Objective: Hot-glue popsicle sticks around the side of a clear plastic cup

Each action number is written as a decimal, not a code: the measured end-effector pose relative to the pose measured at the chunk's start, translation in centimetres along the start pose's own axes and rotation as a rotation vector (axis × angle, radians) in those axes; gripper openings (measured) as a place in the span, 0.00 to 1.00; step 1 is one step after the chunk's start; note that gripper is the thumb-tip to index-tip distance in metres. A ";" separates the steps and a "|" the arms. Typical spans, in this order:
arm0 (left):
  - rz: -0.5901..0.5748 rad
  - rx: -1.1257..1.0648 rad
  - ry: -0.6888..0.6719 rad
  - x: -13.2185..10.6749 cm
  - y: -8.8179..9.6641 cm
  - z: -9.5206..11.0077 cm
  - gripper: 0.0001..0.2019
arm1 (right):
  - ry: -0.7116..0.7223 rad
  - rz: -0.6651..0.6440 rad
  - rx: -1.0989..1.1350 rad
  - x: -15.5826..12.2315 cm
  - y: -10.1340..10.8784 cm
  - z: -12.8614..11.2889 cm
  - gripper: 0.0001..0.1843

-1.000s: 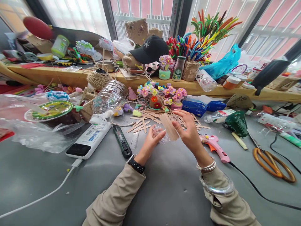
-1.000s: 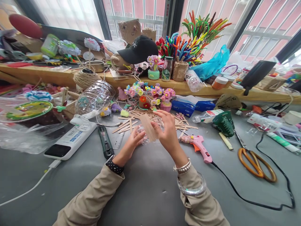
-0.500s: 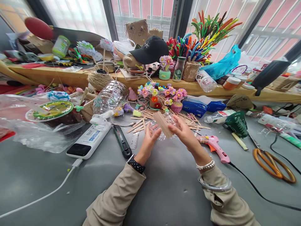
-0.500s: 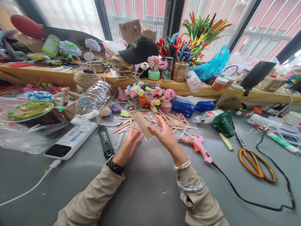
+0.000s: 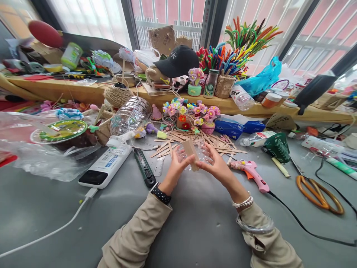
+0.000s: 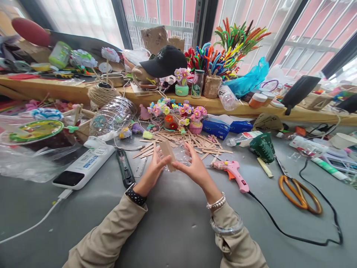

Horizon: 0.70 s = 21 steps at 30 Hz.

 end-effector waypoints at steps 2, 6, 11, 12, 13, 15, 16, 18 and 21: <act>-0.011 0.056 0.002 -0.1 -0.1 0.1 0.45 | 0.011 0.013 0.014 -0.2 0.0 0.3 0.48; -0.018 0.118 -0.007 -0.3 -0.3 0.4 0.45 | 0.056 0.036 -0.002 -0.6 -0.1 0.3 0.47; -0.019 0.119 -0.030 -0.3 -0.2 0.5 0.44 | 0.091 0.023 0.014 -0.6 -0.3 0.3 0.48; -0.021 0.118 -0.032 -0.3 -0.2 0.5 0.45 | 0.097 0.022 0.017 -0.5 -0.3 0.3 0.48; -0.022 0.118 -0.035 -0.3 -0.2 0.5 0.45 | 0.100 0.022 0.019 -0.5 -0.3 0.4 0.48; -0.021 0.124 -0.040 -0.3 -0.1 0.5 0.44 | 0.101 0.024 0.019 -0.5 -0.3 0.5 0.49; -0.017 0.132 -0.042 -0.2 -0.1 0.5 0.44 | 0.097 0.021 0.018 -0.5 -0.3 0.5 0.49; -0.010 0.150 -0.046 -0.3 0.0 0.4 0.43 | 0.091 0.010 0.017 -0.5 -0.4 0.5 0.50; -0.014 0.162 -0.049 -0.3 0.0 0.4 0.45 | 0.084 -0.008 0.017 -0.6 -0.5 0.4 0.51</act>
Point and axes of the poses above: each hand's wrist, its own x-axis towards the middle knuckle, its own y-axis out of the back of the hand, z = x × y, the point moved 5 cm from there along x, towards the middle knuckle, and after that the axes turned 8 degrees about -y, right-handed, at the moved point
